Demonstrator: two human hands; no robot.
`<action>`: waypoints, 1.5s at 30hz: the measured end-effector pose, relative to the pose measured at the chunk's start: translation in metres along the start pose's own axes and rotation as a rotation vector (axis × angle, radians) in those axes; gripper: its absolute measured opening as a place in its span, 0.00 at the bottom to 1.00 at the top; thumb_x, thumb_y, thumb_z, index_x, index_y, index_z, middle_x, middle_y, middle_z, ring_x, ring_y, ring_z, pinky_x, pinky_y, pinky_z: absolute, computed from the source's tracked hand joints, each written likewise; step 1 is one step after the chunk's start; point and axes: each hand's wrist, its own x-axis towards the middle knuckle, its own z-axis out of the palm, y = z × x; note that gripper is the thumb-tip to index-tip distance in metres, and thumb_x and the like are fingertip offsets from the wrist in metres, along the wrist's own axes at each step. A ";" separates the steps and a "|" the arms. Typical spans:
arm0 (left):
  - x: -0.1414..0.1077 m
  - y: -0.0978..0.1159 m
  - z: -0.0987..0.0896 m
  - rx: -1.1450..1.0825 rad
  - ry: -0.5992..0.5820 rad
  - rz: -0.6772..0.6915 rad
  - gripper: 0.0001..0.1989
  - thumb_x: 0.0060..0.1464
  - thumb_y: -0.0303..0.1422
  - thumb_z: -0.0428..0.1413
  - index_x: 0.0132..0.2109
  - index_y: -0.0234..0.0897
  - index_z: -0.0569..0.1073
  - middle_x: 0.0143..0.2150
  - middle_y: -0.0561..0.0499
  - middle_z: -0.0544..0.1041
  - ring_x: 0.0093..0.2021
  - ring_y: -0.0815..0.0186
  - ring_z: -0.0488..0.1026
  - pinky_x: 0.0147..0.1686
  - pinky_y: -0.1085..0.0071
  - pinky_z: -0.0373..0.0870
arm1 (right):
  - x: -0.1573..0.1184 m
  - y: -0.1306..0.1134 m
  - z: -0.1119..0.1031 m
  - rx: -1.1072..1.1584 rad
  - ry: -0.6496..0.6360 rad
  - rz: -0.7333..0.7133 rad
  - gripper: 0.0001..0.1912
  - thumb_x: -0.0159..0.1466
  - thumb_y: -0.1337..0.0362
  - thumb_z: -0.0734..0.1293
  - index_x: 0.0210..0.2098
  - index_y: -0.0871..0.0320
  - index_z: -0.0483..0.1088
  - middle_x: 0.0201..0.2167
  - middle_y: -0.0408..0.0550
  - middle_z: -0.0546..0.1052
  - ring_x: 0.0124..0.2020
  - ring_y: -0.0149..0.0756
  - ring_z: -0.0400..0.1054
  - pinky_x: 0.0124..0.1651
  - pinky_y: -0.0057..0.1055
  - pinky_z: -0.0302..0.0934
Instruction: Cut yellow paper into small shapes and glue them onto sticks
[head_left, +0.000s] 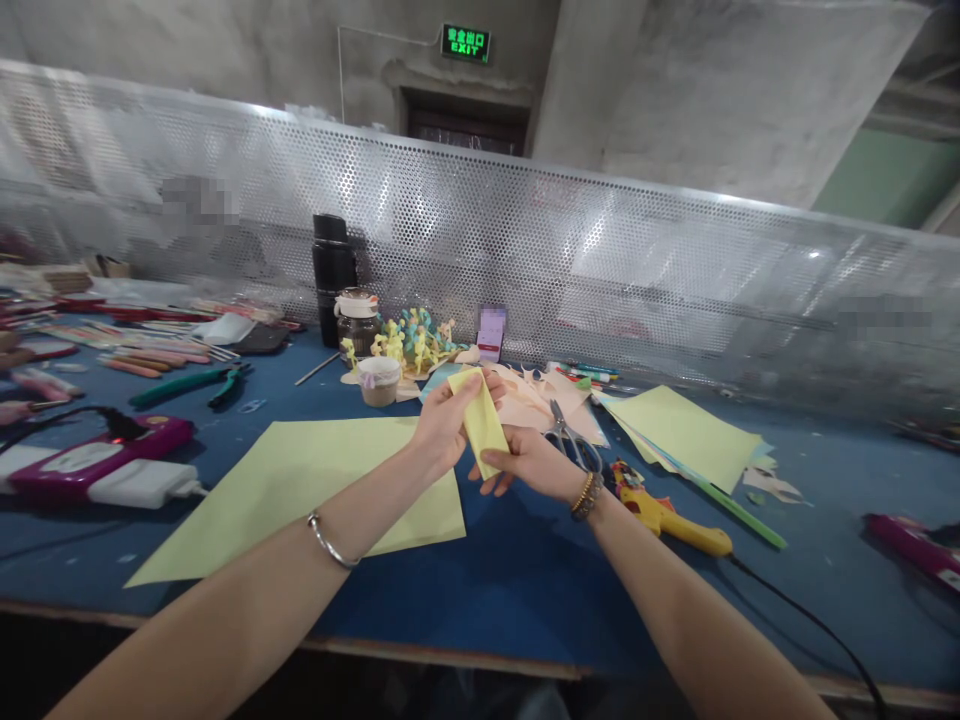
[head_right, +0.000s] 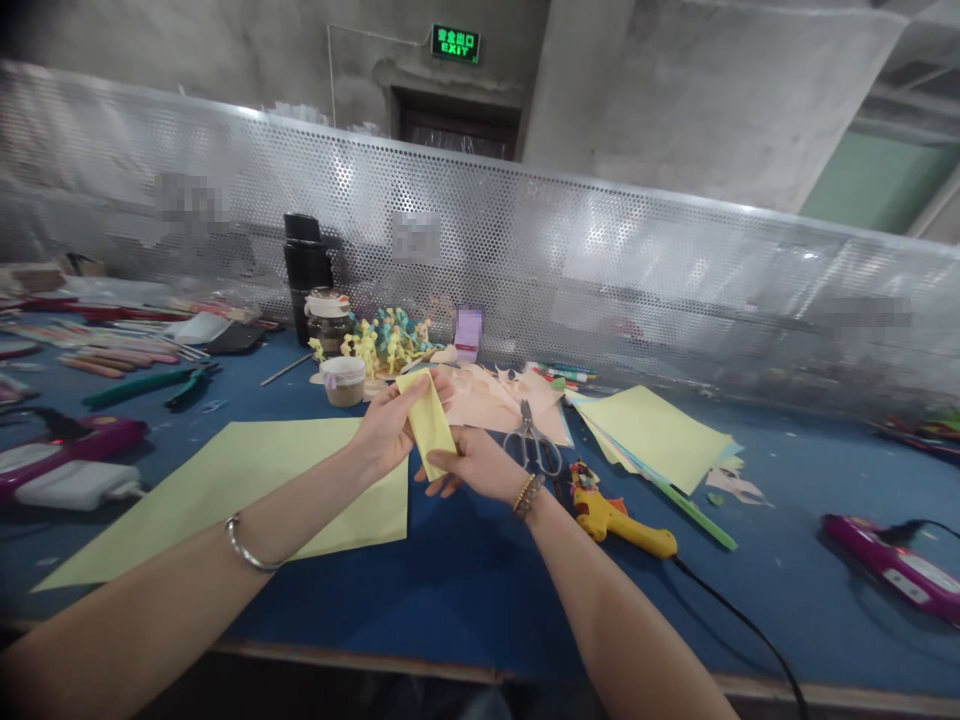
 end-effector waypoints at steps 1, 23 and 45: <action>-0.001 0.001 0.000 0.008 -0.006 -0.004 0.05 0.53 0.27 0.57 0.38 0.31 0.77 0.37 0.44 0.80 0.36 0.64 0.78 0.45 0.65 0.74 | 0.000 0.000 0.000 0.000 0.001 -0.002 0.15 0.60 0.56 0.65 0.40 0.61 0.64 0.32 0.53 0.79 0.25 0.31 0.75 0.25 0.23 0.67; 0.005 0.003 0.000 -0.071 0.053 -0.023 0.04 0.55 0.26 0.55 0.35 0.32 0.75 0.30 0.48 0.79 0.29 0.69 0.77 0.39 0.70 0.76 | -0.004 -0.004 -0.001 0.075 0.034 0.030 0.18 0.55 0.56 0.70 0.38 0.63 0.67 0.34 0.56 0.80 0.31 0.35 0.76 0.31 0.27 0.71; 0.004 0.004 0.000 -0.021 0.017 -0.009 0.03 0.51 0.28 0.59 0.35 0.33 0.74 0.27 0.51 0.76 0.26 0.71 0.74 0.36 0.71 0.74 | -0.009 -0.008 -0.012 0.077 0.004 0.057 0.22 0.56 0.49 0.68 0.36 0.65 0.71 0.31 0.52 0.78 0.31 0.36 0.76 0.31 0.27 0.70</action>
